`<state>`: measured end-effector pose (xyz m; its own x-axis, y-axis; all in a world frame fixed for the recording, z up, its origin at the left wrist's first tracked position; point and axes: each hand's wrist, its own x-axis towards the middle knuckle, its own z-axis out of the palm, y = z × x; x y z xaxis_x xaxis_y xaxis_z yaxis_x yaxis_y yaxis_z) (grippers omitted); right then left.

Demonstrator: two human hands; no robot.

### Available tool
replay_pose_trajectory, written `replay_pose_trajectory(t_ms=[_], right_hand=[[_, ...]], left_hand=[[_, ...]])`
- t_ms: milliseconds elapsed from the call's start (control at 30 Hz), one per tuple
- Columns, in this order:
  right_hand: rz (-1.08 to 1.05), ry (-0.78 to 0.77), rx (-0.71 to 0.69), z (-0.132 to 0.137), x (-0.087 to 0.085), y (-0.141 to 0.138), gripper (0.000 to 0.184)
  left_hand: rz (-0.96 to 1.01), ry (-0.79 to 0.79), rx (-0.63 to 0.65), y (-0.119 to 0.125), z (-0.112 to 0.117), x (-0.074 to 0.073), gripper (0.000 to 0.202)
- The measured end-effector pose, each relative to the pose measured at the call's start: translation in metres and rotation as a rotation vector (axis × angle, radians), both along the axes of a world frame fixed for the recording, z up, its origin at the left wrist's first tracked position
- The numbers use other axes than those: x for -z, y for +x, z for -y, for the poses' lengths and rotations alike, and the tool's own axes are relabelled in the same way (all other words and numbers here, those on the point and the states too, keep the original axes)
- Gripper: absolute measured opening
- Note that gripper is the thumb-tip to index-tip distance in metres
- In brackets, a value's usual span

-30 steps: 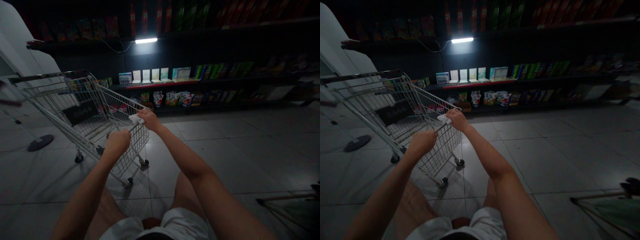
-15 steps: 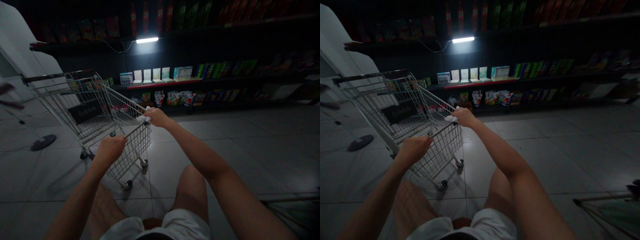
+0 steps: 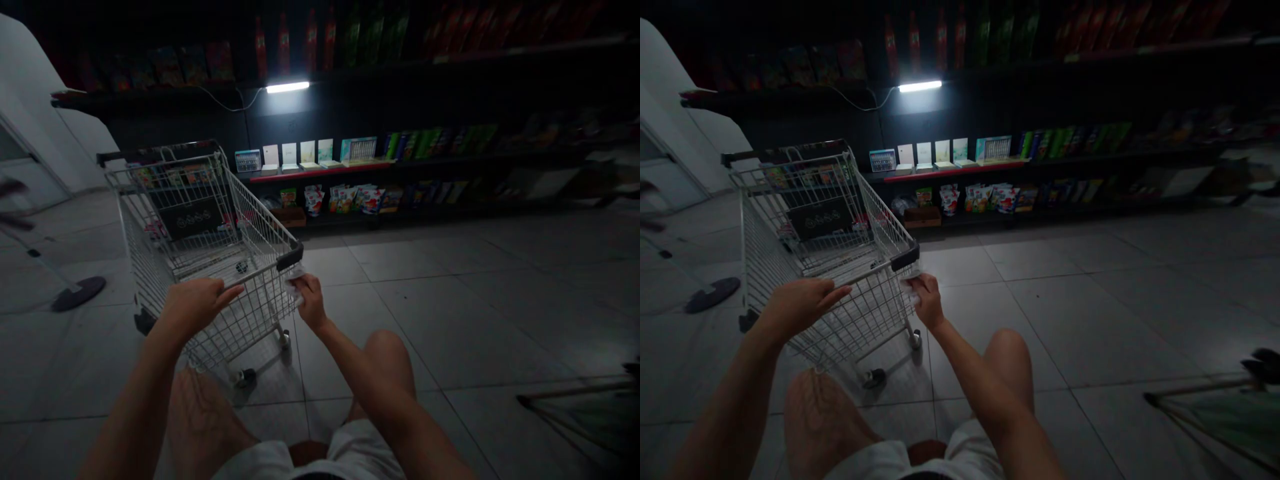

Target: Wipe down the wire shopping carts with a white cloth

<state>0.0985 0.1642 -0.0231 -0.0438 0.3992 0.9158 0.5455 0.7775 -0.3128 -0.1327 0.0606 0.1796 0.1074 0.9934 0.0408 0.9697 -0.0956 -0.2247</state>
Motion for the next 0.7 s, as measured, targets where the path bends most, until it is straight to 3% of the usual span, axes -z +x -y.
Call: replay_pose_trajectory(t_ms=[100, 200, 300, 400, 467, 500, 567, 633, 700], right_hand=[[-0.091, 0.017, 0.042, 0.007, -0.025, -0.002, 0.042], [0.01, 0.078, 0.046, -0.004, -0.048, -0.007, 0.038], [0.157, 0.07, -0.011, -0.021, -0.035, -0.001, 0.036], [0.128, 0.057, -0.023, -0.026, -0.016, 0.023, 0.034], [-0.023, 0.038, 0.015, -0.023, -0.025, 0.041, 0.038], [-0.113, 0.023, 0.037, -0.021, -0.04, 0.048, 0.041], [-0.215, -0.024, 0.039, -0.02, -0.086, 0.053, 0.047], [0.03, -0.155, -0.142, -0.027, -0.142, 0.048, 0.045], [0.446, -0.426, -0.346, -0.04, -0.192, 0.033, 0.039]], left_hand=[[0.121, 0.091, 0.05, 0.032, -0.023, -0.003, 0.053], [0.192, 0.058, 0.179, 0.063, -0.05, -0.001, 0.052], [0.238, 0.004, 0.249, 0.076, -0.068, 0.007, 0.053], [0.221, 0.032, 0.261, 0.071, -0.073, 0.015, 0.043], [0.191, 0.038, 0.249, 0.066, -0.074, 0.017, 0.037], [0.175, 0.04, 0.234, 0.065, -0.073, 0.018, 0.034], [0.15, 0.047, 0.209, 0.064, -0.072, 0.019, 0.03], [0.146, 0.061, 0.189, 0.064, -0.07, 0.021, 0.029], [0.166, 0.087, 0.174, 0.064, -0.068, 0.023, 0.032]])
